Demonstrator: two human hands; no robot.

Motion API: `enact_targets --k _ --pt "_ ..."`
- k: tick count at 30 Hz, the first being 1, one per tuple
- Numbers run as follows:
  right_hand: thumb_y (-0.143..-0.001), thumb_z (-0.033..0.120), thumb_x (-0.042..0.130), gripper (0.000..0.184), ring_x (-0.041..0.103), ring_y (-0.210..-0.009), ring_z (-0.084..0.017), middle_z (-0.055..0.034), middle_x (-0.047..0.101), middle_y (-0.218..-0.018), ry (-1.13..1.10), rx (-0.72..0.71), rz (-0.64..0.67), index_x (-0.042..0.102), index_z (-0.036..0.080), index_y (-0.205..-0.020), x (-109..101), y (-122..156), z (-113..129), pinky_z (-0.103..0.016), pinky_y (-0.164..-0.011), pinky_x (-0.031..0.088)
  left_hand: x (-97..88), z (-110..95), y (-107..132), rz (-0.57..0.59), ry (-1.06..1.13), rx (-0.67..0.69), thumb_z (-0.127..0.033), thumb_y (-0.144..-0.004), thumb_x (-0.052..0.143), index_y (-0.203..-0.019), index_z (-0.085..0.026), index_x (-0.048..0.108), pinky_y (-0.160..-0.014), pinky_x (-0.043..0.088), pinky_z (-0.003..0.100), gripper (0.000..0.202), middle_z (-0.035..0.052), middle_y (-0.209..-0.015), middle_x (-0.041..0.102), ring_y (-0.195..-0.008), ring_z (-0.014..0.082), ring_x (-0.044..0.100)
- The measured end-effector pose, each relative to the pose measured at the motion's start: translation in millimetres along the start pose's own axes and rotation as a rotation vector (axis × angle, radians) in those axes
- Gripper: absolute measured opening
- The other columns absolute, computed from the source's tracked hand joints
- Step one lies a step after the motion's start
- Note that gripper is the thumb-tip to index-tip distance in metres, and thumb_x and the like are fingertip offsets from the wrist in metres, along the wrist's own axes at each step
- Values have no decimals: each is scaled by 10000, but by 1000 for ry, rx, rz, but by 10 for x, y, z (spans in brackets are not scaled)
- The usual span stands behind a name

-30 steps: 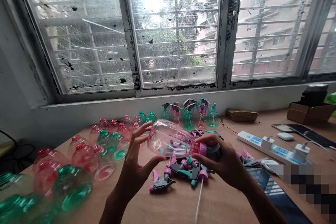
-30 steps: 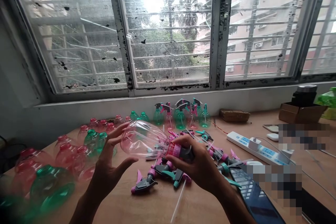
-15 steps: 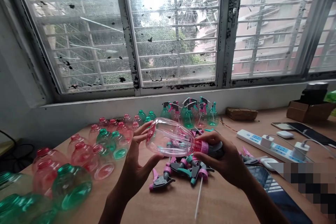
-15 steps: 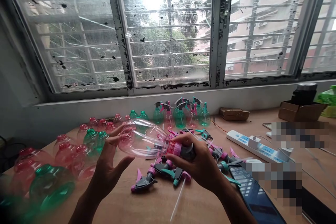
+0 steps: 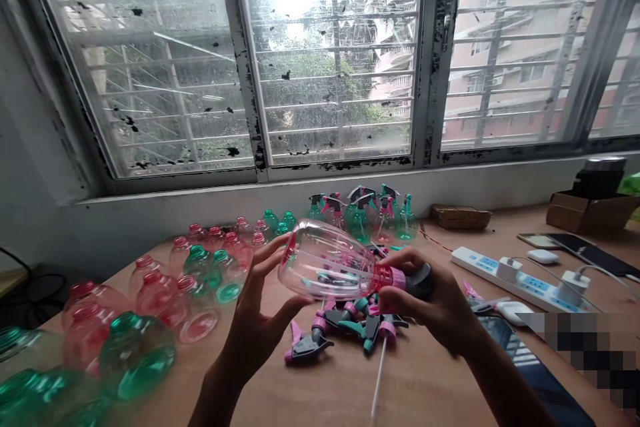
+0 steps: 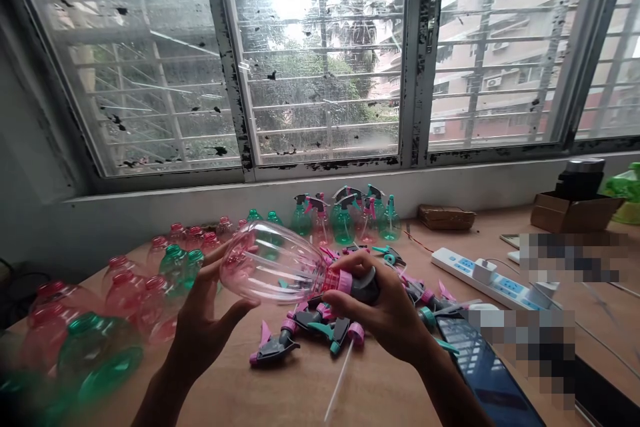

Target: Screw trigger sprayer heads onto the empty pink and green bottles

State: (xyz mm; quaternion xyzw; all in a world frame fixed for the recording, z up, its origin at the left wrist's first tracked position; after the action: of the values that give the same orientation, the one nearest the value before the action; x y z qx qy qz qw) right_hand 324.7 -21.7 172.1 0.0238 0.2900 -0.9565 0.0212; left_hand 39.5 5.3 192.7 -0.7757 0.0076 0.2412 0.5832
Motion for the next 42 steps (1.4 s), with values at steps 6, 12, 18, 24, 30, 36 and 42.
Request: enact_targets --k 6,12,18,24,30,36,42 --pt "-815 427 975 341 589 -633 -107 35 609 -822 53 -47 -46 781 242 -1024 0 7 -12 -176 -540 523 -3 23 39 -9 84 -69 -385 -1028 739 -1441 -313 557 -1294 429 387 456 73 -1637 567 -1570 213 496" --pt "-844 429 952 315 584 -551 -88 42 622 -800 -111 39 13 769 242 -1019 13 -12 48 -155 -446 499 -21 46 11 -10 93 1 -179 -1003 761 -1510 -336 565 -1316 409 428 566 60 -1645 556 -1573 219 487" --pt "-824 384 971 306 594 -654 -111 39 627 -824 3 -11 -3 778 241 -1012 17 -4 27 -180 -549 517 -26 37 40 2 66 -70 -366 -933 857 -1512 -325 542 -1293 447 438 661 87 -1624 585 -1554 249 521" --pt "-829 367 967 287 578 -642 -110 40 639 -810 23 -24 -1 773 236 -995 13 -1 47 -184 -537 492 -24 40 22 -12 66 -87 -412 -990 784 -1481 -342 596 -1280 465 443 530 70 -1627 602 -1535 246 553" --pt "-862 412 942 310 668 -573 -115 43 678 -758 -109 35 41 745 227 -1014 16 -24 69 -199 -525 587 -11 22 12 4 -14 -21 -264 -1035 730 -1594 -389 509 -1249 526 467 614 67 -1628 613 -1515 249 590" --pt "-835 429 960 340 685 -641 -138 19 684 -799 -16 21 6 762 204 -995 31 -22 81 -223 -571 610 -15 39 80 30 56 -133 -389 -984 789 -1530 -326 539 -1288 460 594 604 120 -1596 644 -1552 335 544" --pt "-840 448 949 341 675 -544 -133 28 687 -750 -90 64 -1 763 210 -1000 24 -6 113 -222 -474 618 -2 9 -8 0 -11 -12 -256 -1035 725 -1552 -371 529 -1278 492 485 565 77 -1651 587 -1546 257 557"
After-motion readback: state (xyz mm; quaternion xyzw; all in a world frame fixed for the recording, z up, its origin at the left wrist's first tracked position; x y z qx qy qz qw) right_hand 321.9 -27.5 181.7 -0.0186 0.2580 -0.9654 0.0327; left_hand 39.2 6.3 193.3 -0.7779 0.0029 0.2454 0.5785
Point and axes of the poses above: each hand's wrist, its own y-axis away from the middle knuckle, its own x-axis out of the palm, z = x × y, the point moved 1 cm from there along -y, towards the middle knuckle
